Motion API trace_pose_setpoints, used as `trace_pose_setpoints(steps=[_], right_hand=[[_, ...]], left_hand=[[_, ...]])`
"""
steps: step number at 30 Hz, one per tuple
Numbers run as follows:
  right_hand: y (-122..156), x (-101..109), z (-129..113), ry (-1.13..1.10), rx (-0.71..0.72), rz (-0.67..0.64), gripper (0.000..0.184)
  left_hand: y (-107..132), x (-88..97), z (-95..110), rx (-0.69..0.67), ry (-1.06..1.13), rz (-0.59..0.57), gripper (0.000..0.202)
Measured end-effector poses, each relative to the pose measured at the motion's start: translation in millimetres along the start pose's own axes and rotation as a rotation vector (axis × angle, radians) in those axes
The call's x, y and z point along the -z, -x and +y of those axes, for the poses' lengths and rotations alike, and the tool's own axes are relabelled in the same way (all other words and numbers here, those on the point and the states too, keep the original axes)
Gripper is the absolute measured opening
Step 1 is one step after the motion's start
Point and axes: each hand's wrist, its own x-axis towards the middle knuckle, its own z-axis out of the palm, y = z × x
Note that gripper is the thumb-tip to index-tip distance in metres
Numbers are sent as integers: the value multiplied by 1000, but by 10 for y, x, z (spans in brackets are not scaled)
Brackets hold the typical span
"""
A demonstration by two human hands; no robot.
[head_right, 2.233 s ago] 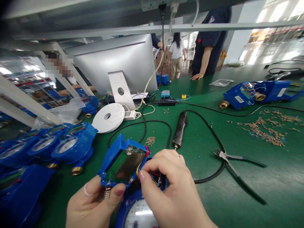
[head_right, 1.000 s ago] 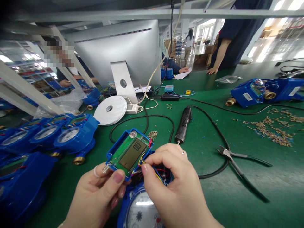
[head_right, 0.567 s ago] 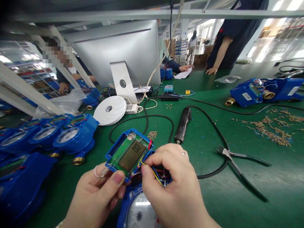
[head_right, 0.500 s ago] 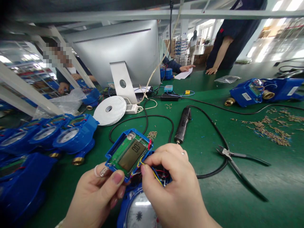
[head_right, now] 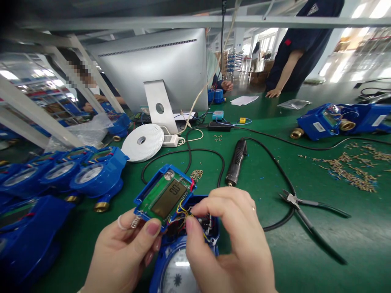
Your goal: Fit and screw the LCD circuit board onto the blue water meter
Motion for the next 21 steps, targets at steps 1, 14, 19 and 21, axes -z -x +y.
trace_pose_setpoints(steps=[1,14,19,21], right_hand=[[12,9,4,63,58,14,15],[56,39,49,235,221,28,20],[84,49,43,186,198,31,18],[93,55,39,159,199,29,19]], left_hand=[[1,-2,6,-23,-21,6,29],[17,-34,22,-41,-14,35,31],[19,-46,31,-10,-5,37,34],[23,-41,30,-22,-20,37,33]])
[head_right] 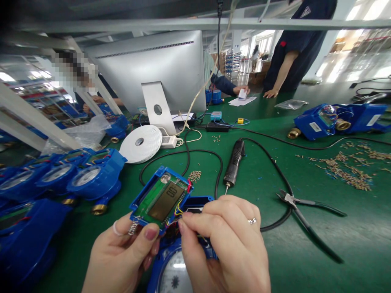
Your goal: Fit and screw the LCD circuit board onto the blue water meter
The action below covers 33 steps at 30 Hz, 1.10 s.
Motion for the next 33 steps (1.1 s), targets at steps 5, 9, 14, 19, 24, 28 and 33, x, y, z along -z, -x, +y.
trace_pose_setpoints(steps=[5,9,14,19,24,28,33], right_hand=[[-3,-8,8,-29,-20,-13,20],[2,-16,17,-45,-22,-14,20],[5,-20,9,-60,-46,-50,23],[-18,-39,-29,-119,-197,-86,17],[-50,-42,-43,-198,-327,-142,14],[-95,-27,-37,-303,-401,-204,11],[-134,20,-47,-401,-523,-291,16]], left_hand=[[-2,16,-10,-24,-24,-2,31],[8,-26,10,-25,-14,-5,33],[56,-99,38,13,50,165,31],[60,-91,29,-18,-7,134,27],[29,-41,-2,-33,-10,60,29],[-3,0,-8,-30,-30,-2,29],[-11,-4,8,72,74,-41,34]])
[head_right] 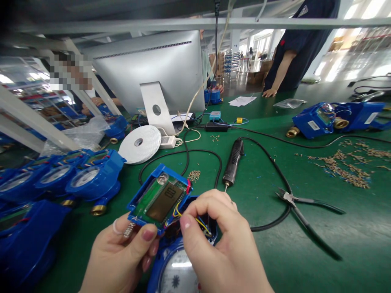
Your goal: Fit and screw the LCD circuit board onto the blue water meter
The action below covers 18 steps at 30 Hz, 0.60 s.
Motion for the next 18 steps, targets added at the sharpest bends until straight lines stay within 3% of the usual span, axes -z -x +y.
trace_pose_setpoints(steps=[3,8,15,18], right_hand=[[2,16,-27,-42,-37,-53,18],[-7,34,-34,-48,-51,-90,17],[5,64,-25,7,-52,-114,16],[-24,59,-30,-2,-55,-121,18]], left_hand=[[22,-13,24,64,23,27,37],[26,-25,83,86,19,-57,41],[14,-49,152,-19,-55,-79,31],[33,-78,161,-65,-72,-4,33]])
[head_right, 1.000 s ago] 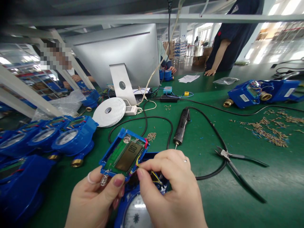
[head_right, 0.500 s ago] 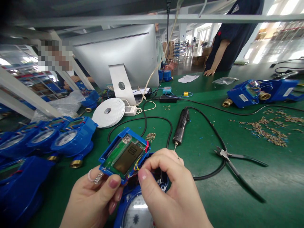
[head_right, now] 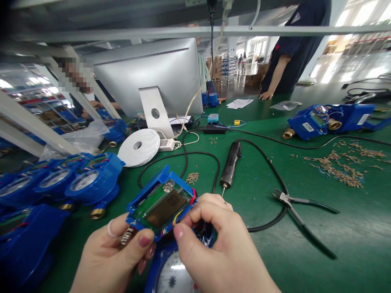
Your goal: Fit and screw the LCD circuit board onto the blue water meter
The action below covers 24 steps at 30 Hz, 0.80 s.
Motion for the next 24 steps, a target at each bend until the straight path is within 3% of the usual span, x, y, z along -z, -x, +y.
trace_pose_setpoints(steps=[4,10,20,24], right_hand=[[-24,-11,4,-33,-4,26,18],[11,-17,12,16,35,57,16],[35,-33,57,274,339,274,11],[33,9,80,377,501,360,18]], left_hand=[[27,-24,3,-26,-26,68,38],[11,20,4,105,-107,66,48],[-18,69,31,223,-104,-15,53],[-26,92,64,241,-85,-66,52]])
